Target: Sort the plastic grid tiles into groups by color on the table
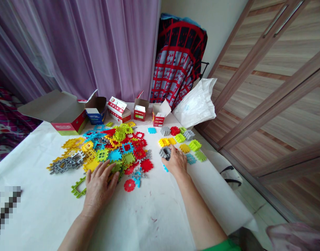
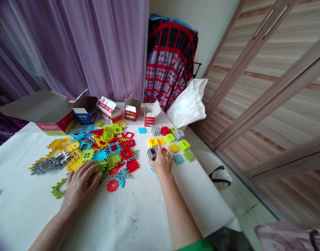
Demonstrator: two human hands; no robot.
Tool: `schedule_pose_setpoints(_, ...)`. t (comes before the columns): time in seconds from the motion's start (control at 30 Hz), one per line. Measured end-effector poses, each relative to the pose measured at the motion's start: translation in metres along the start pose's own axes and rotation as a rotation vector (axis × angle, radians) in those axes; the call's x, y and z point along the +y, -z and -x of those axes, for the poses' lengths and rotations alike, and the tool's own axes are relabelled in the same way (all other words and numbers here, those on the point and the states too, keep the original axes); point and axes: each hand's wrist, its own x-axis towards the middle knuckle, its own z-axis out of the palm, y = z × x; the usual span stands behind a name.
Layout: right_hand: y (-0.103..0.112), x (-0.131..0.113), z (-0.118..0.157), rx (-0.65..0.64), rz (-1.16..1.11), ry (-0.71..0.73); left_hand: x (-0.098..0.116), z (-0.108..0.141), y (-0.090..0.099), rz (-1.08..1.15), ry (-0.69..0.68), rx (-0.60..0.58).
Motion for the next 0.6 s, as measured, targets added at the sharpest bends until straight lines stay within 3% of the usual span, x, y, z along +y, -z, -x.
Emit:
schedule_pose_setpoints(0.4,0.006,-0.004,0.001,0.001,-0.008,-0.06,0.001,0.0,0.001,-0.008,0.0,-0.002)
schedule_pose_setpoints(0.6,0.017,0.011,0.005,0.079,-0.089,-0.043,0.001,-0.001,0.001,-0.026,-0.011,-0.009)
